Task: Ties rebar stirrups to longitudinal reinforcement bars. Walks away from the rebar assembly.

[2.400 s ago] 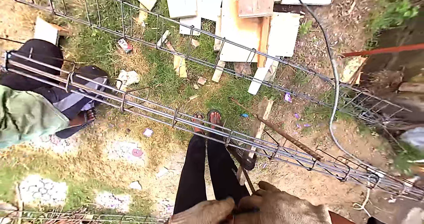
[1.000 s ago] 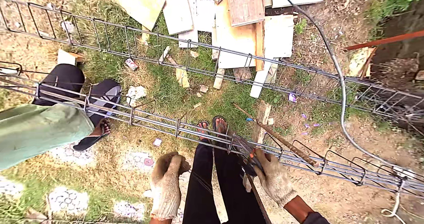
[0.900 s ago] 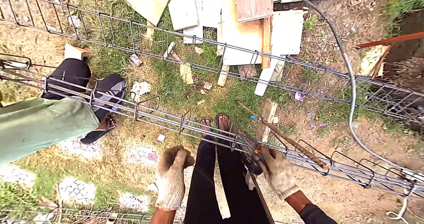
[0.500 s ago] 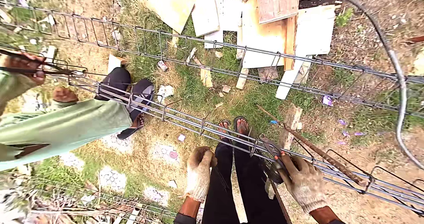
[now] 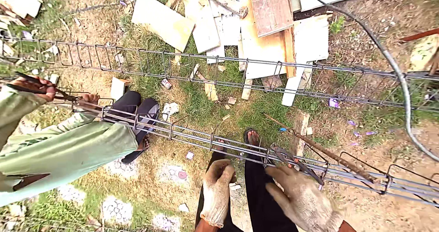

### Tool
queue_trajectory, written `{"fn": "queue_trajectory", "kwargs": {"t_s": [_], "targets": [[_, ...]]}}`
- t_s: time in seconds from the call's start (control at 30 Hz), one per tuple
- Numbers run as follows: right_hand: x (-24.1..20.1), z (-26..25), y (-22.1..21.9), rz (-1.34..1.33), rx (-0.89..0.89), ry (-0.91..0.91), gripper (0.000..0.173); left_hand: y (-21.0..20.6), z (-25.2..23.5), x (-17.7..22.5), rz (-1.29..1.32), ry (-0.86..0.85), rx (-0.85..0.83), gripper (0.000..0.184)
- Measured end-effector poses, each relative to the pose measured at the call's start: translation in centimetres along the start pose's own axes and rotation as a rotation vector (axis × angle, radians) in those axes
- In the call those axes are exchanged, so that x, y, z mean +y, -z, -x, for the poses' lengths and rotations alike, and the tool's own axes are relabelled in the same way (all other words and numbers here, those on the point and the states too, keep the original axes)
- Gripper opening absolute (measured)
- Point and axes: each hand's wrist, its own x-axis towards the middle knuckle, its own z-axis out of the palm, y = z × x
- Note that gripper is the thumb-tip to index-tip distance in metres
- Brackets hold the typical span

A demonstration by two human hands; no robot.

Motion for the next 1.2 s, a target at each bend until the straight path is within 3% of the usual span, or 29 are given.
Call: {"fn": "queue_trajectory", "kwargs": {"t_s": [0.13, 0.3, 0.47, 0.7, 0.93, 1.2], "targets": [[-5.0, -0.5, -2.4, -0.198, -0.170, -0.144, 0.047, 0.5, -0.4, 0.5, 0.120, 0.035, -0.143, 0.022], [-9.4, -0.9, -6.3, -0.599, 0.000, -0.280, 0.027, 5.2, -1.6, 1.4, 0.087, -0.021, -0.414, 0.027], [-15.5, -2.2, -7.8, -0.966, -0.024, -0.342, 0.027, 12.0, -3.4, 3.8, 0.187, 0.074, -0.624, 0.035], [-19.2, -2.5, -9.7, -1.003, -0.029, -0.306, 0.026, 15.3, -3.8, 5.0, 0.131, 0.048, -0.546, 0.026], [-17.7, -1.6, -10.9, -1.119, -0.126, -0.274, 0.026, 15.0, -3.3, 2.5, 0.376, 0.150, -0.628, 0.032], [-16.4, 0.2, -12.4, -0.921, 0.006, -0.246, 0.027, 12.9, -1.9, 1.8, 0.128, 0.085, -0.455, 0.026]]}}
